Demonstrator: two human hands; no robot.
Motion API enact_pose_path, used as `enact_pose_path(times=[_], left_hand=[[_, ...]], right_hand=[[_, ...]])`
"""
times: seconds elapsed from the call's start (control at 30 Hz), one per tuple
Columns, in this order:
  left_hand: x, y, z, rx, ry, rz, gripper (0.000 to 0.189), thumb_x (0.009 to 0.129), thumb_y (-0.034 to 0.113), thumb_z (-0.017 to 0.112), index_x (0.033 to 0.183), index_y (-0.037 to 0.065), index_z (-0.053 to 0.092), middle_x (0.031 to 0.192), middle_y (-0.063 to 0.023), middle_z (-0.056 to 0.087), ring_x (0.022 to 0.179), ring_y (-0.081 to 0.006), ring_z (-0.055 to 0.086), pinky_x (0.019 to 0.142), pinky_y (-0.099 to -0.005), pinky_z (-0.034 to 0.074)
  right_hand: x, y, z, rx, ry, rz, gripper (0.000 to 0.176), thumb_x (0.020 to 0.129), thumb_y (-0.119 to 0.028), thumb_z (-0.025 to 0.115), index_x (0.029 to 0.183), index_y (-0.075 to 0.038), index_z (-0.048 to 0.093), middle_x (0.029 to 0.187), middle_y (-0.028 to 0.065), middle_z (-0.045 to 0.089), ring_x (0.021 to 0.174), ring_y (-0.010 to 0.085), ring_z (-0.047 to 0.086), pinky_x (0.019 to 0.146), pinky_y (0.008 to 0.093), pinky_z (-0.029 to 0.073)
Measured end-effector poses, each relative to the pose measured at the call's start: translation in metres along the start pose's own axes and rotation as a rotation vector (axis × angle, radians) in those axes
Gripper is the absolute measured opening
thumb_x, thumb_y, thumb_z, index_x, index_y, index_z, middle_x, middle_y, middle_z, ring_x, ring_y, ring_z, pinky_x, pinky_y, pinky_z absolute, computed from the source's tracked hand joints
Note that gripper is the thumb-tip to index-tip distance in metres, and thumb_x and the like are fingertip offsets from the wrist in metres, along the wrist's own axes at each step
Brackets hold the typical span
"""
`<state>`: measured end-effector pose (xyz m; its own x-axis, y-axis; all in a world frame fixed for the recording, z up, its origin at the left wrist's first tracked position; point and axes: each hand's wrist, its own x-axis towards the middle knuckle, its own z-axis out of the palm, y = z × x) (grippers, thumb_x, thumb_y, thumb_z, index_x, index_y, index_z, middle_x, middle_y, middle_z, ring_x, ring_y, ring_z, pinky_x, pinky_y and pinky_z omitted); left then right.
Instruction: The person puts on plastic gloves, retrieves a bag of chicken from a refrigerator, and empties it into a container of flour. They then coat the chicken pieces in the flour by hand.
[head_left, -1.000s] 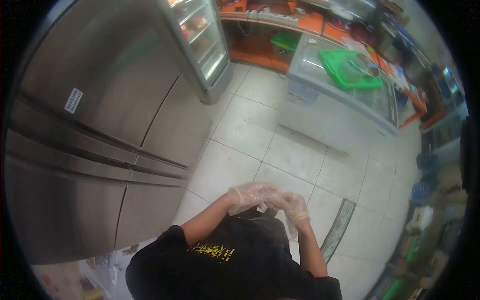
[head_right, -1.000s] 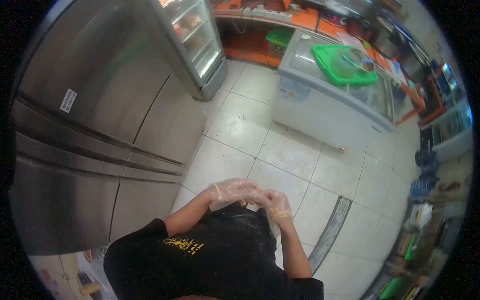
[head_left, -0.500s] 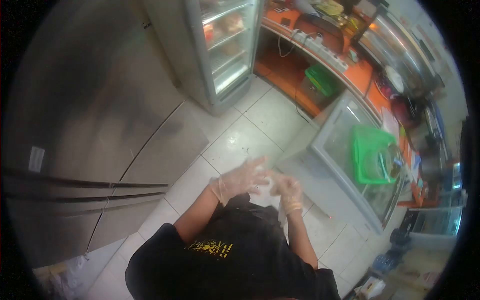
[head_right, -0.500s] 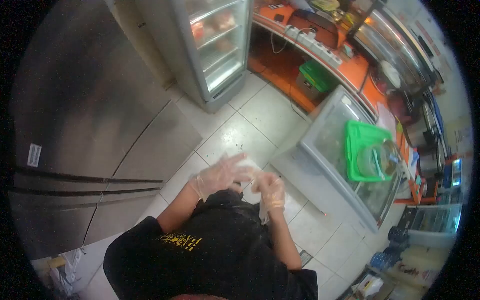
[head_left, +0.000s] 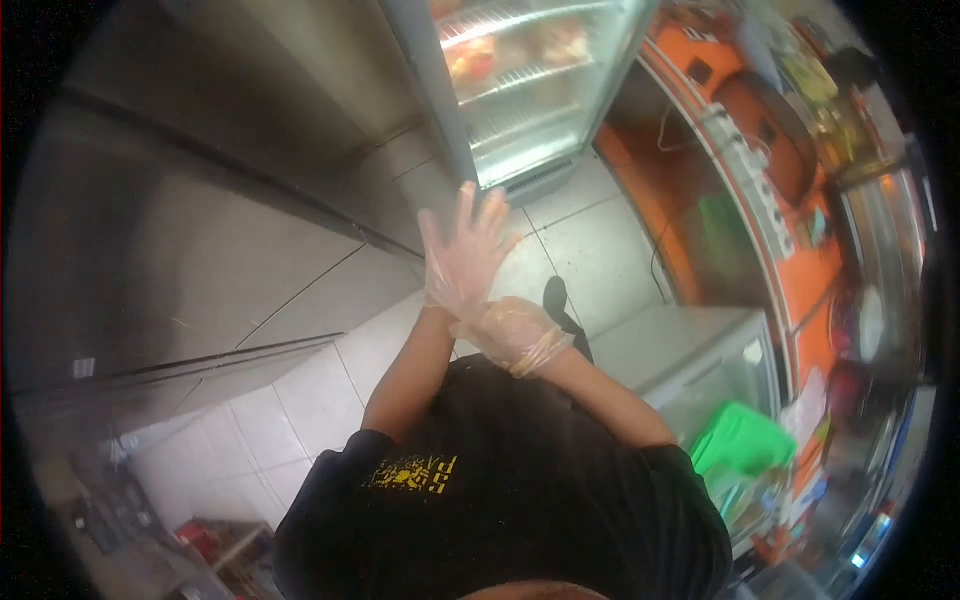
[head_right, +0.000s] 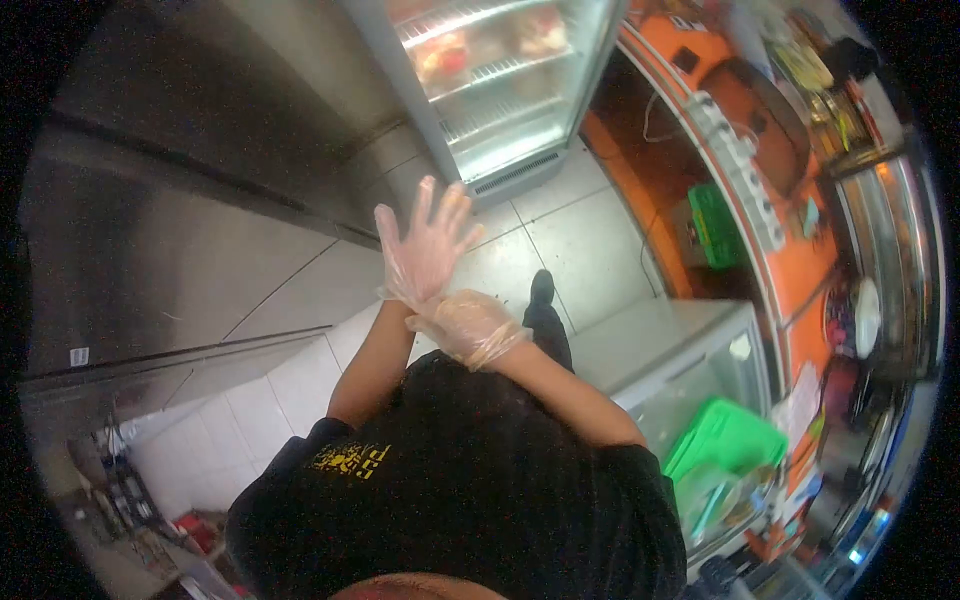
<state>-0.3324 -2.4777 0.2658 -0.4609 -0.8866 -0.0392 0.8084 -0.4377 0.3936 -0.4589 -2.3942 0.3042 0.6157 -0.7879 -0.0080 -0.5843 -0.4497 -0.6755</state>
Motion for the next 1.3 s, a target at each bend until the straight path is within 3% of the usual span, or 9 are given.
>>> enact_pose_path(times=[0.13, 0.5, 0.63, 0.87, 0.97, 1.0, 1.13, 1.17, 1.3], left_hand=[[0.082, 0.022, -0.002, 0.263, 0.236, 0.268, 0.092, 0.094, 0.074, 0.040, 0.163, 0.020, 0.013, 0.168, -0.0139, 0.014, 0.154, -0.0315, 0.014, 0.122, -0.0574, 0.016], [0.247, 0.099, 0.012, 1.457, 1.178, 0.677, 0.079, 0.078, 0.046, 0.082, 0.139, 0.004, 0.054, 0.138, -0.0158, 0.060, 0.126, -0.0322, 0.060, 0.105, -0.0431, 0.048], [0.261, 0.109, 0.022, 1.568, 1.229, 0.669, 0.076, 0.069, 0.053, 0.086, 0.117, -0.001, 0.063, 0.113, -0.0235, 0.071, 0.102, -0.0361, 0.070, 0.093, -0.0411, 0.053], [0.228, 0.089, 0.039, 1.560, 1.211, 0.545, 0.064, 0.076, 0.032, 0.080, 0.128, 0.001, 0.058, 0.118, -0.0237, 0.069, 0.108, -0.0381, 0.068, 0.094, -0.0438, 0.053], [0.150, 0.050, 0.093, 1.380, 0.852, 0.369, 0.064, 0.072, 0.025, 0.081, 0.126, 0.000, 0.055, 0.117, -0.0211, 0.065, 0.108, -0.0326, 0.066, 0.095, -0.0431, 0.052], [0.130, 0.022, 0.051, 1.659, 0.853, 0.672, 0.076, 0.070, 0.040, 0.084, 0.130, 0.002, 0.055, 0.128, -0.0177, 0.060, 0.113, -0.0308, 0.064, 0.096, -0.0409, 0.052], [0.032, 0.001, -0.009, 1.738, 0.408, 0.375, 0.087, 0.075, 0.054, 0.082, 0.135, 0.000, 0.050, 0.131, -0.0244, 0.057, 0.126, -0.0384, 0.054, 0.104, -0.0468, 0.046], [0.007, -0.003, -0.046, 1.739, 0.394, 0.257, 0.084, 0.077, 0.053, 0.081, 0.136, 0.000, 0.051, 0.133, -0.0246, 0.056, 0.127, -0.0385, 0.054, 0.105, -0.0467, 0.045], [-0.092, 0.008, -0.134, 1.808, 0.481, -0.164, 0.073, 0.084, 0.049, 0.073, 0.138, 0.004, 0.053, 0.139, -0.0217, 0.056, 0.127, -0.0376, 0.056, 0.109, -0.0450, 0.043]], right_hand=[[-0.001, 0.068, -0.090, -0.132, -0.338, 0.074, 0.031, 0.101, -0.032, 0.053, 0.105, -0.005, 0.067, 0.094, 0.0227, 0.070, 0.087, 0.0403, 0.068, 0.081, 0.0514, 0.052], [-0.024, 0.231, -0.149, 0.103, -0.160, 0.591, 0.048, 0.094, -0.043, 0.061, 0.121, -0.003, 0.067, 0.107, 0.0216, 0.072, 0.102, 0.0360, 0.068, 0.092, 0.0418, 0.052], [-0.044, 0.227, -0.149, 0.210, -0.090, 0.662, 0.052, 0.094, -0.046, 0.062, 0.120, -0.002, 0.068, 0.111, 0.0230, 0.072, 0.107, 0.0356, 0.068, 0.095, 0.0416, 0.051], [-0.071, 0.213, -0.085, 0.357, -0.090, 0.812, 0.052, 0.094, -0.048, 0.063, 0.120, -0.003, 0.069, 0.101, 0.0173, 0.074, 0.096, 0.0283, 0.071, 0.088, 0.0389, 0.053], [-0.061, 0.241, -0.052, 0.639, 0.247, 0.697, 0.043, 0.098, -0.044, 0.062, 0.114, -0.005, 0.068, 0.085, 0.0054, 0.068, 0.079, 0.0144, 0.068, 0.074, 0.0326, 0.055], [-0.046, 0.242, -0.051, 0.779, 0.469, 0.744, 0.036, 0.099, -0.042, 0.062, 0.108, -0.008, 0.067, 0.079, 0.0026, 0.064, 0.075, 0.0136, 0.066, 0.070, 0.0309, 0.054], [0.010, 0.250, -0.107, 1.285, 1.221, 0.765, 0.038, 0.099, -0.047, 0.062, 0.085, -0.013, 0.055, 0.073, -0.0005, 0.050, 0.073, 0.0152, 0.055, 0.068, 0.0313, 0.047], [0.001, 0.311, -0.098, 1.424, 1.330, 0.626, 0.035, 0.105, -0.038, 0.050, 0.118, -0.008, 0.062, 0.111, 0.0098, 0.065, 0.101, 0.0204, 0.062, 0.089, 0.0365, 0.052], [-0.029, 0.310, -0.134, 1.226, 1.656, 0.683, 0.037, 0.104, -0.039, 0.051, 0.119, -0.007, 0.064, 0.114, 0.0114, 0.065, 0.104, 0.0228, 0.062, 0.091, 0.0375, 0.052]])
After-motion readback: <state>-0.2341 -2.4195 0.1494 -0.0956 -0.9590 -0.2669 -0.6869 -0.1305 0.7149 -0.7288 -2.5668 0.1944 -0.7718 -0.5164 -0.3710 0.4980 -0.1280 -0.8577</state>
